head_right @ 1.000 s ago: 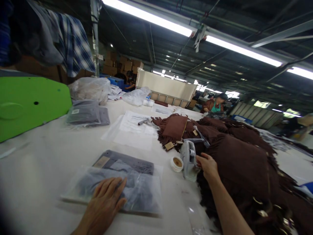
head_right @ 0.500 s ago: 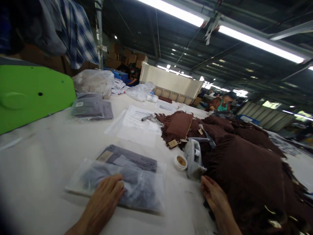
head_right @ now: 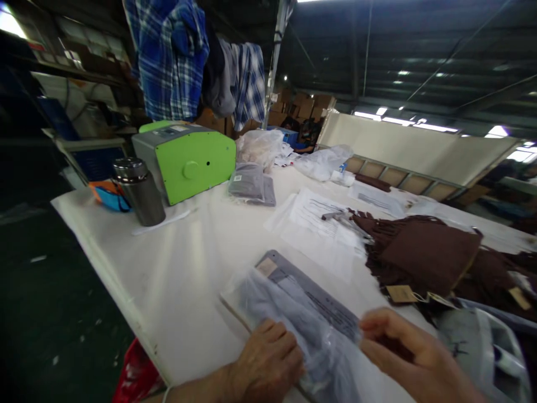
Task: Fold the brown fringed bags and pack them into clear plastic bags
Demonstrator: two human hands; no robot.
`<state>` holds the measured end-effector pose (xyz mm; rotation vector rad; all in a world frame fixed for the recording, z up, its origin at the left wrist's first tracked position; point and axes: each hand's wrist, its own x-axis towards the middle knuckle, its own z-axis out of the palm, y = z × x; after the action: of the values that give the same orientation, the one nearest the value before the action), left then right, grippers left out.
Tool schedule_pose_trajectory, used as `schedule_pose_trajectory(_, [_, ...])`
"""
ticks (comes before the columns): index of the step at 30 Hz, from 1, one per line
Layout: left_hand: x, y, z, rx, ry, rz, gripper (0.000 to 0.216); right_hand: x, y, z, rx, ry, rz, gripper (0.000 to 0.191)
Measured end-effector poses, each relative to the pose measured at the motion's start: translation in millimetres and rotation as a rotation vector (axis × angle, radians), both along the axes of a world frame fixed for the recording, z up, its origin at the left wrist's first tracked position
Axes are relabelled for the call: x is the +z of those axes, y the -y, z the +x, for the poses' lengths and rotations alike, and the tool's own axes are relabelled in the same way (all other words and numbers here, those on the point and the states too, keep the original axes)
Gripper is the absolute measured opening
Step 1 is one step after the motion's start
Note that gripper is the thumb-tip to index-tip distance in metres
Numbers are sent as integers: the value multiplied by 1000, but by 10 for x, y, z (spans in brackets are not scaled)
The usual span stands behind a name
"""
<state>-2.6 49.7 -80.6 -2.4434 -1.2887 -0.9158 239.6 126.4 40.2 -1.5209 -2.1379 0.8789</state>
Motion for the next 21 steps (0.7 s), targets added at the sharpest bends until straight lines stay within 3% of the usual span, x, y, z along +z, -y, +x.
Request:
schedule_pose_trajectory(3, [-48, -41, -3, 6, -2, -13, 28, 307, -76, -886, 342, 89, -57, 9])
schedule_pose_trajectory(5, [-102, -77, -8, 2, 0, -12, 33, 363, -125, -1406, 502, 146, -85, 10])
schedule_pose_trajectory(10, [-290, -166, -5, -58, -38, 135, 33, 109, -383, -2150, 824, 453, 27, 17])
schedule_pose_trajectory(13, [-398, -211, 36, -32, -85, 200, 19, -132, -625, -2343, 839, 571, 147, 14])
schedule_pose_trajectory(16, [-477, -250, 93, -17, 5, 264, 10, -285, -875, -2411, 842, 654, 256, 20])
schedule_pose_trajectory(21, [-521, -298, 161, -40, 98, 194, 14, -146, -1168, -2206, 659, 669, 533, 38])
